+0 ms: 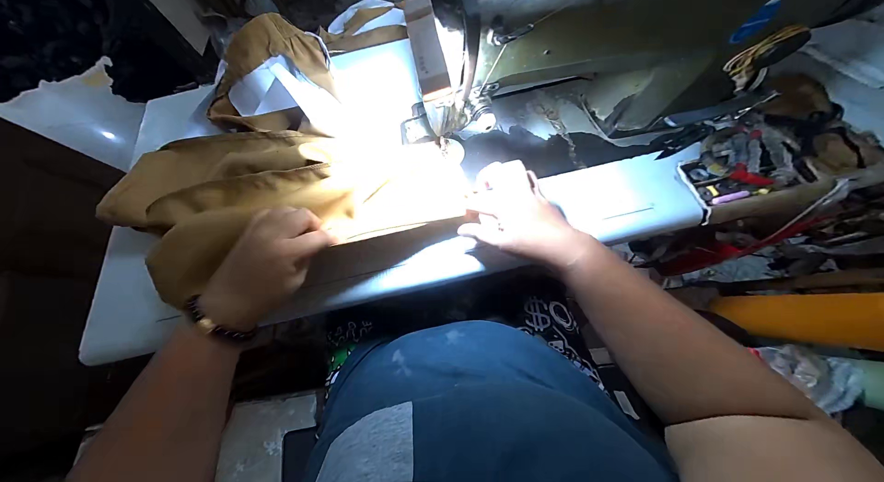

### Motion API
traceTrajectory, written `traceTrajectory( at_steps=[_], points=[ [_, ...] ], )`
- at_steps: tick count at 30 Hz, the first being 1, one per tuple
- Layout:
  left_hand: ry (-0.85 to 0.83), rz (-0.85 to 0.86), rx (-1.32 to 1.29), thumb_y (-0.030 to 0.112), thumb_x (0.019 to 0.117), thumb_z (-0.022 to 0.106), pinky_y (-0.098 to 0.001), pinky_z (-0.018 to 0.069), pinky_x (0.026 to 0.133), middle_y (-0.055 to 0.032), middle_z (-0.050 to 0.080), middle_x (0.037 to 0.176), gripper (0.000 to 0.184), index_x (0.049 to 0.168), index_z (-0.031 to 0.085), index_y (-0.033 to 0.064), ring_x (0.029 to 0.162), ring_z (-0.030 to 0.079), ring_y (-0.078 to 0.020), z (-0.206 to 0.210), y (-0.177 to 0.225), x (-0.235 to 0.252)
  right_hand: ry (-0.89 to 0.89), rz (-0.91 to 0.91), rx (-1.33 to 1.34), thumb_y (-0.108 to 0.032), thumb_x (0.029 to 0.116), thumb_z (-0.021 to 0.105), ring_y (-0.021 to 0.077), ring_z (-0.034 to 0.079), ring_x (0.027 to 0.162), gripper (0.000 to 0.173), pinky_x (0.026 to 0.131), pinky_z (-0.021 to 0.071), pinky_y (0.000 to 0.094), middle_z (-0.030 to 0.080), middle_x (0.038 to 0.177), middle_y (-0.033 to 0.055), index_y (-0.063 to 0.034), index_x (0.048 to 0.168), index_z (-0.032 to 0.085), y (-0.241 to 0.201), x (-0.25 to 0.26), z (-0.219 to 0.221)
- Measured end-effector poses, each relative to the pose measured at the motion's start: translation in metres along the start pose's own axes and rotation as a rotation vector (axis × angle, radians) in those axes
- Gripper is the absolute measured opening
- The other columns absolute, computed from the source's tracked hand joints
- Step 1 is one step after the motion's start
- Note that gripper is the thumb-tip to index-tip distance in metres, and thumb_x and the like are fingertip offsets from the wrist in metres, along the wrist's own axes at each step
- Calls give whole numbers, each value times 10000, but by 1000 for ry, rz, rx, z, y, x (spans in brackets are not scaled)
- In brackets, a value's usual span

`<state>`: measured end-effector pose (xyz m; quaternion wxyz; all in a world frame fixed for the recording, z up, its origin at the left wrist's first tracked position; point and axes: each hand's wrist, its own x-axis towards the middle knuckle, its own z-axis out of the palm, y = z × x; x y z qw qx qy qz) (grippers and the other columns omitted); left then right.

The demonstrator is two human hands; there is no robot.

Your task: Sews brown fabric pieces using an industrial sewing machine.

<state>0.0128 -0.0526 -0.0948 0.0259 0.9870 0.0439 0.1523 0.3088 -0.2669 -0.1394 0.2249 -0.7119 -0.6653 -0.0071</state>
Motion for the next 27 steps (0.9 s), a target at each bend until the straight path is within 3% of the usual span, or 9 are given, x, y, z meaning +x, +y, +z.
traceTrajectory(
  at_steps=[4, 5, 7, 9, 11, 12, 17, 22, 27],
  points=[
    [-581, -367, 142, 21, 930, 660, -605, 511, 858, -129, 706, 974, 191, 992, 791, 144, 1010, 662, -374, -21, 23, 24, -218, 29, -9, -404, 1007, 614, 331, 648, 1102, 303, 889, 537, 530, 671, 1178, 149, -185, 1165, 751, -21, -5, 32],
    [-600, -351, 147, 64, 939, 675, -598, 534, 851, -143, 712, 999, 137, 999, 784, 122, 1018, 673, -378, -18, 29, 36, -248, 42, -15, -397, 1020, 590, 332, 654, 1094, 310, 888, 531, 540, 680, 1181, 150, -191, 1186, 751, -23, -2, 35],
    [-405, -160, 102, 132, 954, 635, -572, 570, 785, -164, 708, 991, 186, 1084, 760, 90, 933, 697, -375, -7, 45, 63, -257, 5, -59, -372, 1032, 562, 363, 659, 1084, 311, 878, 527, 568, 695, 1116, 165, -157, 1138, 761, -27, 8, 31],
    [-125, 25, -24, 101, 941, 611, -508, 552, 603, -147, 697, 797, 203, 1089, 741, 54, 714, 699, -330, 21, 65, 105, -252, -6, -81, -316, 1014, 596, 388, 643, 1119, 270, 923, 492, 587, 690, 1140, 185, -116, 1109, 750, -33, 17, 26],
    [-80, 44, -172, 125, 979, 593, -492, 547, 759, -137, 691, 929, 160, 1063, 707, 51, 892, 691, -296, 58, 69, 150, -351, -3, -202, -238, 1019, 593, 415, 633, 1162, 255, 934, 484, 572, 693, 1155, 224, -31, 1055, 738, -40, 22, 11],
    [-63, 43, -158, 169, 985, 538, -521, 523, 814, -145, 688, 979, 207, 1045, 698, 52, 973, 683, -319, 75, 63, 163, -351, -51, -284, -213, 1003, 595, 410, 659, 1046, 245, 831, 511, 543, 695, 1022, 217, -16, 963, 735, -35, 21, 5],
    [-94, -95, -211, 250, 1048, 470, -544, 452, 1011, -156, 681, 1202, 300, 1151, 690, 74, 1201, 618, -339, 125, 52, 146, -238, -92, -151, -333, 1000, 621, 369, 649, 998, 250, 763, 534, 510, 657, 1003, 154, -125, 1007, 760, 3, -2, -2],
    [-179, -184, -257, 243, 1084, 442, -567, 422, 1080, -127, 642, 1388, 386, 1412, 626, 152, 1308, 583, -335, 119, 57, 125, 206, 360, 450, -189, 1045, 514, 27, 614, 799, 281, 708, 515, 199, 690, 1002, 42, -54, 1176, 723, 16, -8, -7],
    [-80, -106, -289, 159, 1040, 490, -558, 446, 1051, -176, 680, 1278, 353, 1329, 687, 118, 1238, 610, -371, 118, 58, 118, 98, 480, 276, -321, 981, 659, 237, 643, 737, 334, 691, 528, 450, 664, 812, 132, 10, 944, 683, 1, 3, 10]
  ],
)
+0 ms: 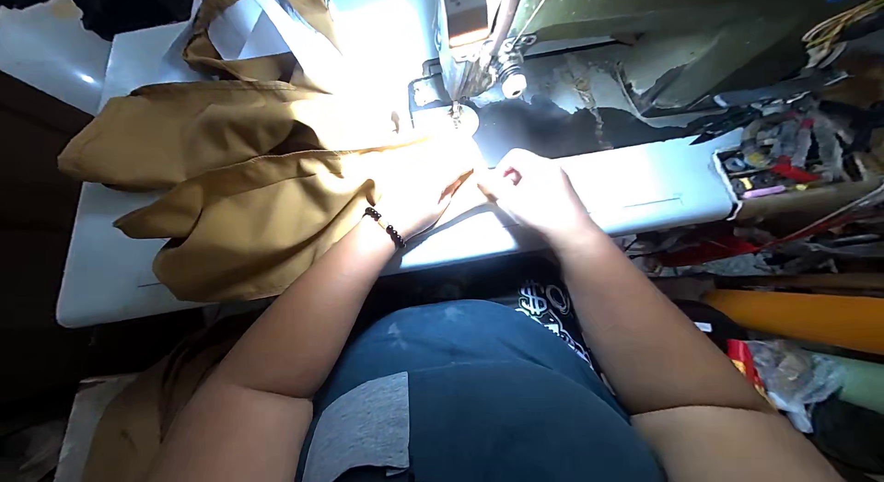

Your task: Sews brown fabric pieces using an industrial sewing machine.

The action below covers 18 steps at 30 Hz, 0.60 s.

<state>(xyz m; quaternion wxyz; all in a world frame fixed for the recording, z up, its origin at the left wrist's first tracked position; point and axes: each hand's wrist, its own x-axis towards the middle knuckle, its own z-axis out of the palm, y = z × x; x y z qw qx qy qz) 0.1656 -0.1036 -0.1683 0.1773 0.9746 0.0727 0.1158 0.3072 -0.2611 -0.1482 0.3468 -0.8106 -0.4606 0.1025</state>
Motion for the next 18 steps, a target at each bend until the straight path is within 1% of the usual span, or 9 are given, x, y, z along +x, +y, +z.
traceTrajectory(
  at_steps=[3, 6, 8, 10, 12, 13, 15, 17, 18],
  points=[
    [19, 60, 43, 165, 1030, 497, -524, 477, 985, -170, 676, 1143, 317, 1260, 709, 112, 1136, 625, -353, 1, -1, 2, -28, -41, -135, -304, 982, 624, 280, 632, 695, 313, 619, 502, 476, 601, 724, 119, -15, 862, 625, -9, -1, 14],
    [71, 113, 34, 159, 1017, 502, -499, 475, 949, -142, 666, 1055, 312, 1218, 738, 122, 1059, 624, -325, 3, -3, 2, -16, -9, -109, -216, 967, 637, 276, 630, 712, 227, 634, 504, 471, 604, 745, 122, -11, 870, 627, -10, -1, 16],
    [88, 148, 37, 188, 978, 460, -516, 460, 963, -135, 677, 1144, 397, 1269, 727, 152, 1128, 615, -328, 5, -4, 1, 66, -29, -29, -164, 933, 664, 215, 608, 661, 164, 603, 495, 415, 609, 722, 94, -18, 859, 651, -6, -2, 19],
    [88, 195, 18, 265, 970, 433, -546, 421, 1044, -134, 666, 1298, 461, 1328, 700, 150, 1244, 589, -331, 6, -5, 0, 137, -17, 46, -123, 901, 659, 138, 576, 614, 80, 572, 478, 338, 610, 708, 52, -47, 876, 658, -4, -4, 20],
    [52, 224, -25, 389, 976, 481, -539, 386, 1114, -127, 617, 1428, 523, 1385, 659, 117, 1345, 550, -316, 8, -5, 1, 180, -34, 81, -100, 880, 646, 111, 542, 589, 59, 553, 457, 300, 595, 704, 36, -50, 911, 655, -4, -6, 21],
    [21, 215, -43, 462, 958, 538, -529, 406, 1111, -138, 612, 1432, 582, 1390, 645, 87, 1345, 557, -313, 9, -3, 3, 198, -35, 70, -99, 877, 637, 124, 539, 581, 66, 544, 450, 316, 589, 693, 40, -47, 915, 653, -4, -6, 21],
    [8, 171, -48, 520, 916, 666, -522, 488, 1012, -178, 671, 1294, 617, 1275, 678, 17, 1206, 640, -326, 10, 3, 11, 227, -54, 33, -106, 881, 629, 146, 559, 579, 76, 538, 455, 338, 598, 682, 54, -41, 909, 659, -5, -6, 22],
    [116, 166, 56, 328, 926, 674, -557, 483, 931, -180, 715, 1047, 342, 1080, 724, 27, 1054, 672, -357, 16, 6, 23, 235, -62, -12, -86, 873, 617, 172, 569, 586, 60, 541, 456, 358, 594, 677, 70, -33, 879, 644, -9, -4, 21],
    [179, 160, 102, 250, 965, 619, -541, 479, 929, -167, 715, 985, 244, 1030, 735, 45, 1027, 671, -347, 19, 6, 30, 241, -67, -41, -68, 859, 599, 186, 572, 584, 51, 534, 451, 368, 588, 666, 76, -30, 848, 632, -12, -3, 20]
  ],
)
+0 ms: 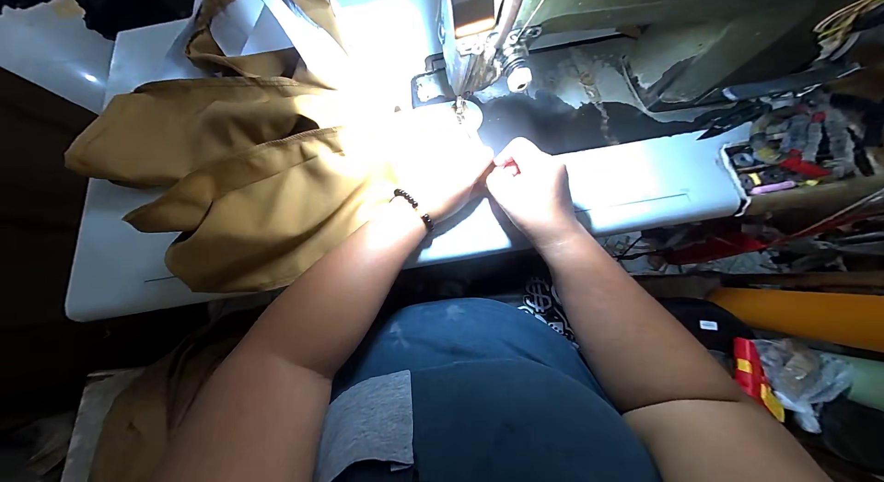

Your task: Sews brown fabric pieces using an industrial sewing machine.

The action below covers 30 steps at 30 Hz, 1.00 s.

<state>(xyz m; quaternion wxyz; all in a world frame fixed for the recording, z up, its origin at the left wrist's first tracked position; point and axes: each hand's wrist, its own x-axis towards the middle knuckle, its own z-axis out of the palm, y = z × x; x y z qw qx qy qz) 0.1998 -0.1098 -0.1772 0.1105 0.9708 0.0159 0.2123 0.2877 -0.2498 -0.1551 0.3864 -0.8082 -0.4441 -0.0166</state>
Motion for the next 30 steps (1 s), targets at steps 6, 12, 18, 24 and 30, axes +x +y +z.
traceTrajectory(
  at_steps=[6, 12, 18, 24, 30],
  points=[
    [11, -88, -183, 68, 967, 595, -396, 526, 875, -132, 708, 1029, 174, 1065, 735, 34, 996, 671, -245, 2, 10, -16, -46, -173, 27, -28, 863, 591, 237, 645, 678, 79, 603, 513, 404, 640, 732, 121, -5, 831, 659, 4, -5, 2],
    [-165, -167, -301, 139, 879, 606, -500, 462, 1051, -153, 664, 1331, 438, 1301, 677, 46, 1267, 609, -300, -23, 10, -43, -110, -145, 97, -61, 864, 629, 190, 617, 672, 77, 615, 494, 367, 646, 735, 89, -21, 863, 695, 8, -3, 2],
    [-157, -151, -346, 176, 902, 580, -466, 469, 1051, -154, 663, 1323, 372, 1215, 707, 19, 1265, 607, -284, -20, 3, -43, -322, -103, 158, -102, 889, 672, 164, 620, 714, 82, 661, 497, 369, 666, 775, 74, -36, 876, 719, 10, 8, -2],
    [-150, -127, -383, 151, 877, 582, -449, 466, 1056, -132, 684, 1302, 364, 1194, 720, 34, 1274, 608, -261, -20, -1, -42, -337, -155, 96, -75, 873, 643, 227, 668, 769, 108, 691, 525, 425, 693, 811, 114, -22, 881, 737, 8, 8, -4],
    [-149, -107, -280, 195, 871, 564, -507, 448, 1027, -121, 690, 1283, 340, 1133, 742, 70, 1248, 610, -285, -20, -16, -25, -402, -65, 51, -137, 896, 706, 240, 657, 783, 118, 698, 511, 455, 685, 813, 109, -25, 862, 722, -1, 27, -2]
  ],
)
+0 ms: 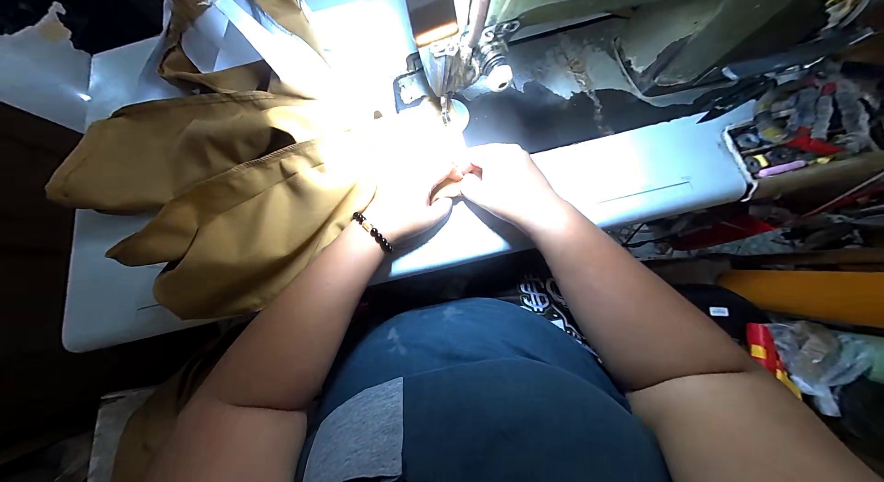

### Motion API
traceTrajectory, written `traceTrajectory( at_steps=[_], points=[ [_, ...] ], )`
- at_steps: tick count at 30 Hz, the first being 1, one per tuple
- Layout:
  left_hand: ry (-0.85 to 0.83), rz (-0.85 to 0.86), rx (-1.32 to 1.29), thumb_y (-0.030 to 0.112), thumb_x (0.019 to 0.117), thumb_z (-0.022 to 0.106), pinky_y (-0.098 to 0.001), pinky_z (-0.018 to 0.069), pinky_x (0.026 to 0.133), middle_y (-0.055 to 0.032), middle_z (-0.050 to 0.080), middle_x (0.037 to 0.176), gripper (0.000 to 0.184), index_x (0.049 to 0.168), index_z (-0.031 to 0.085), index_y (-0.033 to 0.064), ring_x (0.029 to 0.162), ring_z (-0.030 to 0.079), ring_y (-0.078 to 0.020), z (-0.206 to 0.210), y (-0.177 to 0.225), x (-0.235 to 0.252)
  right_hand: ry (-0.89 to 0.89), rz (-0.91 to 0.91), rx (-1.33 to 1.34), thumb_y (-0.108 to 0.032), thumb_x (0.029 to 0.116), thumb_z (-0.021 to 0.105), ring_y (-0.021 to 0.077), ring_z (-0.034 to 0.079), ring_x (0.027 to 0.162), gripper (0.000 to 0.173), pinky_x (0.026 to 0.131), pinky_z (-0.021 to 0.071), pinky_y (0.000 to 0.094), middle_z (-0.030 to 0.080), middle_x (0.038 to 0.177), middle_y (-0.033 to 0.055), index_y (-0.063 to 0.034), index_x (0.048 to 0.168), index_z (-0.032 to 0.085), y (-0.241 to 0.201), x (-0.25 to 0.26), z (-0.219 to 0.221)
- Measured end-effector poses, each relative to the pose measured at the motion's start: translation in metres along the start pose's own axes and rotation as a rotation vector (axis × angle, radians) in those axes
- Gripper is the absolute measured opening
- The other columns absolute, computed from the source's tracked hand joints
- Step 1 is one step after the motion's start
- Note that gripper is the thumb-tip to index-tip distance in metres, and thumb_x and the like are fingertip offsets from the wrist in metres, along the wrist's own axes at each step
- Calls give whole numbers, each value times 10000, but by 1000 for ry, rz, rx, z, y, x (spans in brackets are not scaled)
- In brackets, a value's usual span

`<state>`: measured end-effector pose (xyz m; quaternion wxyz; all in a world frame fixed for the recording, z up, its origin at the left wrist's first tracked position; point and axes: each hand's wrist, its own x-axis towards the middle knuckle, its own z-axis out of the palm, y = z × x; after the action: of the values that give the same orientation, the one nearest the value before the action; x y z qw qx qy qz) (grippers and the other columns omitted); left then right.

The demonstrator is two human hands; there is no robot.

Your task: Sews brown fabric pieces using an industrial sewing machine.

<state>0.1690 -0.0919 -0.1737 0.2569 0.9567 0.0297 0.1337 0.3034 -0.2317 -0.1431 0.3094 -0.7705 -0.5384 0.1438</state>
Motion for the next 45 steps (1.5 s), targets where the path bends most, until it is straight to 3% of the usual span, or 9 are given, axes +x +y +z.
traceTrajectory(
  at_steps=[9, 13, 16, 20, 27, 32, 36, 40, 45],
  points=[
    [15, -68, 144, 223, 962, 552, -489, 404, 1084, -189, 620, 1253, 328, 1196, 712, 58, 1250, 549, -346, -14, -26, 37, 10, 165, -152, -245, 1011, 577, 315, 692, 1059, 253, 878, 536, 536, 724, 1081, 144, -56, 1072, 733, 4, 48, 7],
    [106, -203, 305, 266, 1087, 426, -502, 460, 1046, -186, 703, 1189, 390, 1130, 731, 28, 1192, 641, -342, -17, -11, 43, 231, 139, -35, -281, 1065, 491, 304, 682, 967, 372, 856, 536, 487, 679, 1030, 180, 2, 1022, 727, 18, 42, 13],
    [97, -304, 308, 232, 1105, 401, -497, 498, 1010, -166, 697, 1262, 384, 1328, 649, 41, 1169, 674, -319, -29, 8, 43, 196, 147, 34, -228, 1051, 486, 302, 649, 1060, 361, 975, 459, 498, 690, 1050, 179, 9, 986, 750, 27, 41, 5],
    [-183, -394, 441, 232, 1007, 603, -563, 519, 953, -192, 637, 1255, 338, 1299, 603, 61, 1184, 627, -372, -56, 42, -12, 112, 135, -40, -285, 888, 719, 276, 599, 1119, 337, 961, 391, 569, 685, 1120, 82, -141, 1192, 745, 28, 48, 6],
    [-133, -638, 567, -7, 870, 697, -768, 454, 883, -329, 637, 1186, 402, 1269, 648, -7, 1125, 592, -589, -125, -14, -184, 19, 25, 221, -294, 933, 741, 215, 601, 931, 298, 942, 405, 496, 672, 958, 117, 1, 920, 708, 38, 42, -6],
    [240, -639, 593, 90, 1042, 437, -684, 468, 947, -323, 679, 1177, 335, 1166, 708, -64, 1098, 646, -528, -156, -9, -232, 88, 75, 480, -110, 949, 706, 101, 607, 872, 245, 799, 511, 264, 653, 1080, 118, 25, 1144, 642, 28, 45, -5],
    [562, -701, 232, 128, 1091, 438, -228, 566, 649, -111, 661, 1169, 309, 1293, 634, 0, 769, 662, -62, -186, 17, -212, 51, 323, 827, -155, 1099, 462, 99, 667, 639, 192, 572, 578, 241, 625, 970, 77, -36, 1249, 476, 11, 41, -9],
    [630, -384, 241, 78, 1074, 483, -262, 494, 1024, -196, 645, 1230, 274, 1185, 625, -129, 1143, 637, -133, -200, 15, -204, 82, 525, 1155, -216, 1107, 444, 109, 558, 498, 235, 434, 513, 240, 593, 876, 60, -122, 1322, 442, -12, -3, -1],
    [593, -383, 288, 88, 1071, 489, -277, 456, 1055, -229, 635, 1218, 280, 1144, 619, -148, 1179, 608, -157, -196, 9, -209, 34, 252, 1127, -30, 1029, 519, 61, 577, 532, 265, 494, 552, 207, 617, 971, 39, -81, 1286, 487, -22, -51, 15]
  ],
)
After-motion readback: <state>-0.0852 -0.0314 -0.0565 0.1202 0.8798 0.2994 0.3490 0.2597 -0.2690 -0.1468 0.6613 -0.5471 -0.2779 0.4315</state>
